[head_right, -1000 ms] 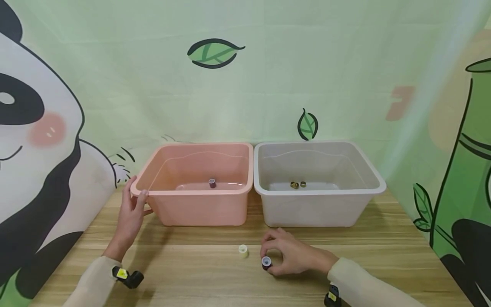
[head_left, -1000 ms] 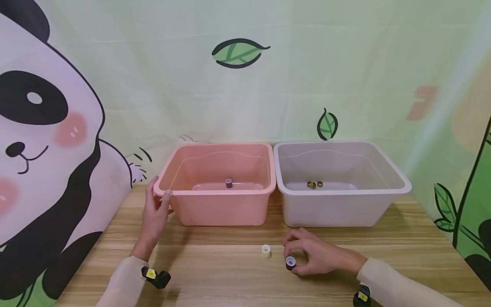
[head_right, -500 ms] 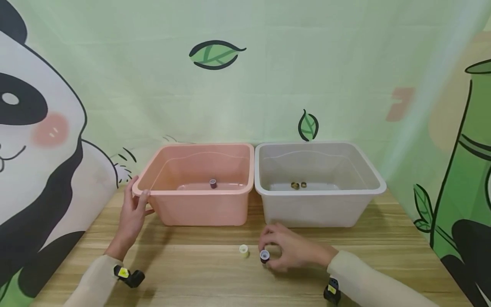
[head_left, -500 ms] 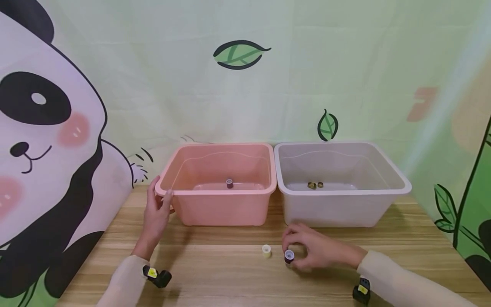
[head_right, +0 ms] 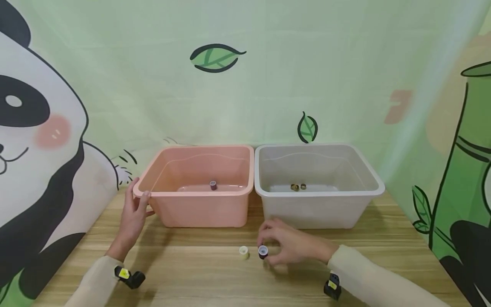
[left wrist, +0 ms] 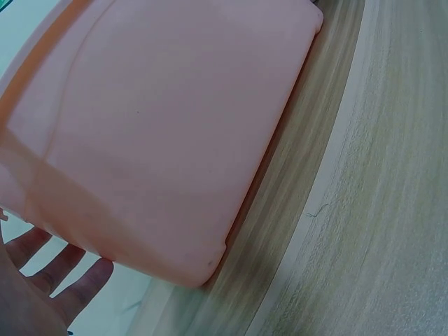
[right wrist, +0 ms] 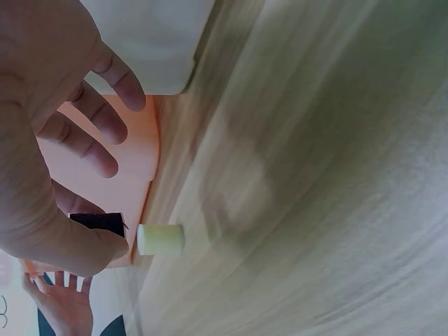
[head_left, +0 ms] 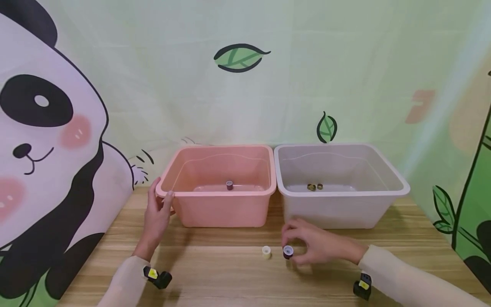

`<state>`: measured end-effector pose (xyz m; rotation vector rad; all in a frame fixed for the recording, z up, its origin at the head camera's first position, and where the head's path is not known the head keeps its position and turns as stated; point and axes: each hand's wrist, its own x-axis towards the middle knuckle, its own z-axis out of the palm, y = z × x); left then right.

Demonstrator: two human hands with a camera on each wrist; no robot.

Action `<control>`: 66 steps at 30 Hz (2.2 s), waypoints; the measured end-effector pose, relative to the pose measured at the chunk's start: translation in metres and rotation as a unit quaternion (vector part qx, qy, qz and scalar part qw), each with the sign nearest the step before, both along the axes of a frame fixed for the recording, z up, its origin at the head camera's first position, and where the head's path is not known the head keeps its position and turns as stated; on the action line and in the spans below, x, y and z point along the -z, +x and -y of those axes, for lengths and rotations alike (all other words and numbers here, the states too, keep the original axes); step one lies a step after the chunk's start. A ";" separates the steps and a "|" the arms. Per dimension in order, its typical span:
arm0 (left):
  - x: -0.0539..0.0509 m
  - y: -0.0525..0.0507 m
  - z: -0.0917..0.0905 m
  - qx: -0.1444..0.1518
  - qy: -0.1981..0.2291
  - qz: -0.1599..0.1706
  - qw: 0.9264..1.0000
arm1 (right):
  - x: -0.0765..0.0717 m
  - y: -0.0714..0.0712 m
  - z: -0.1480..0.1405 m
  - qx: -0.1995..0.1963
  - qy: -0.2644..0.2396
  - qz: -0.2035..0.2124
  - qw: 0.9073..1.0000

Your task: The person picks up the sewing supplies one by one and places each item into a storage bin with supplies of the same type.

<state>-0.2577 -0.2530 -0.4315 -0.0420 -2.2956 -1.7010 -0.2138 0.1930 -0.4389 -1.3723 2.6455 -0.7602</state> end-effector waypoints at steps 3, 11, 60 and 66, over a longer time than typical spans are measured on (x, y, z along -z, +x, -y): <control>0.000 0.000 0.001 0.000 0.000 0.002 1.000 | -0.006 -0.001 0.002 -0.007 -0.006 -0.013 1.000; 0.001 -0.001 0.000 -0.004 0.000 0.004 1.000 | -0.020 -0.001 0.006 -0.021 -0.012 -0.031 0.999; 0.000 -0.002 -0.001 -0.011 0.001 0.007 1.000 | -0.122 -0.010 0.030 -0.082 0.037 0.069 0.994; 0.000 -0.002 -0.002 -0.014 0.000 0.007 1.000 | -0.135 -0.016 0.033 -0.074 0.039 0.050 0.995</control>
